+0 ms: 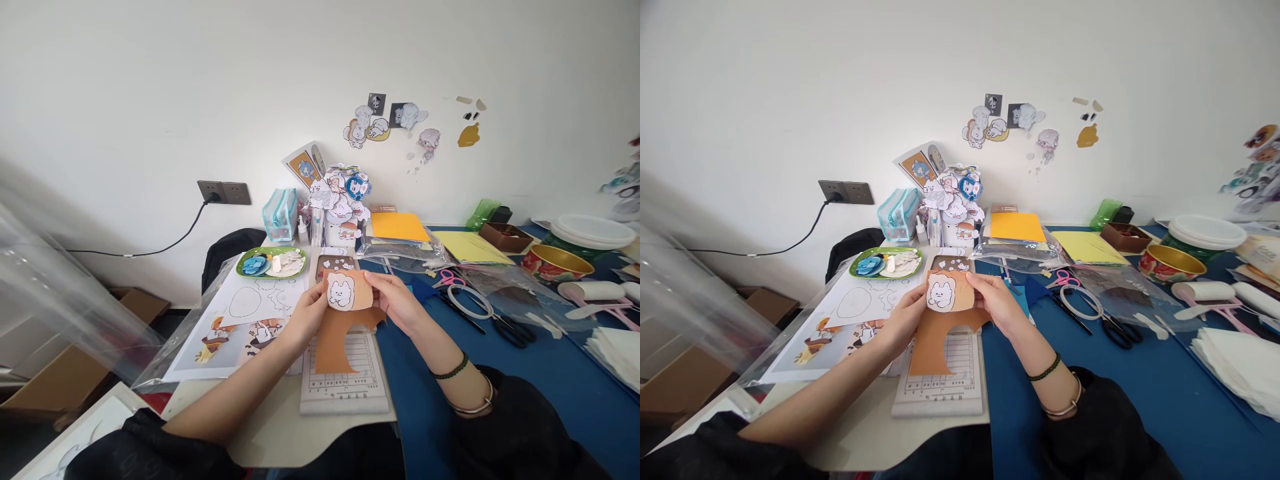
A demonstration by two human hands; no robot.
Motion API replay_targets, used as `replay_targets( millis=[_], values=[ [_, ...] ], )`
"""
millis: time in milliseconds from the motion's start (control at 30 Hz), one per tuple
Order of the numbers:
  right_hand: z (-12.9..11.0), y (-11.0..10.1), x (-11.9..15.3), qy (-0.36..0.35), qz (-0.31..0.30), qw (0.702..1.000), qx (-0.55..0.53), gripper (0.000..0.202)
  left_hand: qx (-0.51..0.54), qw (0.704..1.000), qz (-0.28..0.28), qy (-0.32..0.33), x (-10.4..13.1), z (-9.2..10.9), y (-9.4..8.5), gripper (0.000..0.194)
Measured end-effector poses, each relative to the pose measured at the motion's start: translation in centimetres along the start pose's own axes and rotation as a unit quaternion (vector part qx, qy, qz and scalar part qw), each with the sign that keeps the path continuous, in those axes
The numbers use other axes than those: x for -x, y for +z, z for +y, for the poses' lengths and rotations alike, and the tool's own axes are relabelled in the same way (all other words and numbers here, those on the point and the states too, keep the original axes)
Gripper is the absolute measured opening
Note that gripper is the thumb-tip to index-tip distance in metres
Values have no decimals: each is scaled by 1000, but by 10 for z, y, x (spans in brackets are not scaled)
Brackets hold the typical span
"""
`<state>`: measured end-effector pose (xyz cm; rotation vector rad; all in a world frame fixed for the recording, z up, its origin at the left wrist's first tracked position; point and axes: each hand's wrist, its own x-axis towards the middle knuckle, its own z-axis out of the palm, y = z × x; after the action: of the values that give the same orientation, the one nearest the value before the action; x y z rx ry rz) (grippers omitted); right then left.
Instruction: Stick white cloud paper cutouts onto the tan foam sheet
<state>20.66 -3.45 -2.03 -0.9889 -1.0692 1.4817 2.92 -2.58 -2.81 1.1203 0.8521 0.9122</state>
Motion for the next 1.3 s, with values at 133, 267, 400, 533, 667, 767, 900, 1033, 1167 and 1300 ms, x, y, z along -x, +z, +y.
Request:
replay_targets(
  millis=[133,267,400,533,667,767,900,1033,1167,1300],
  values=[
    [0,-1,-1,-2,-5,1000,-6,34,-10,1000,9,0,1,2,0,36],
    [1,-3,-3,-15,16,999,-29,33,-7,1000,0,-23,2,3,0,36],
    [3,-6,-4,-26,27,999,-29,31,6,1000,3,-29,2,4,-1,35],
    [3,-6,-4,-19,36,999,-26,31,20,999,9,-26,1,3,-1,32],
    [2,-7,-4,-20,36,999,-31,31,23,999,13,-28,1,4,0,31],
    [1,-7,-5,-29,38,998,-31,30,28,999,19,-39,2,6,2,32],
    [-1,-8,-5,-31,47,998,-37,28,29,998,26,-51,4,9,4,31],
    [-3,-6,-2,-50,38,997,-55,28,28,998,28,-48,4,10,3,32],
    [-6,-4,0,-79,3,995,-67,28,18,999,15,-43,3,7,1,36],
    [-6,-3,2,-95,-23,992,-76,27,3,999,19,-48,2,6,0,38]
  ],
)
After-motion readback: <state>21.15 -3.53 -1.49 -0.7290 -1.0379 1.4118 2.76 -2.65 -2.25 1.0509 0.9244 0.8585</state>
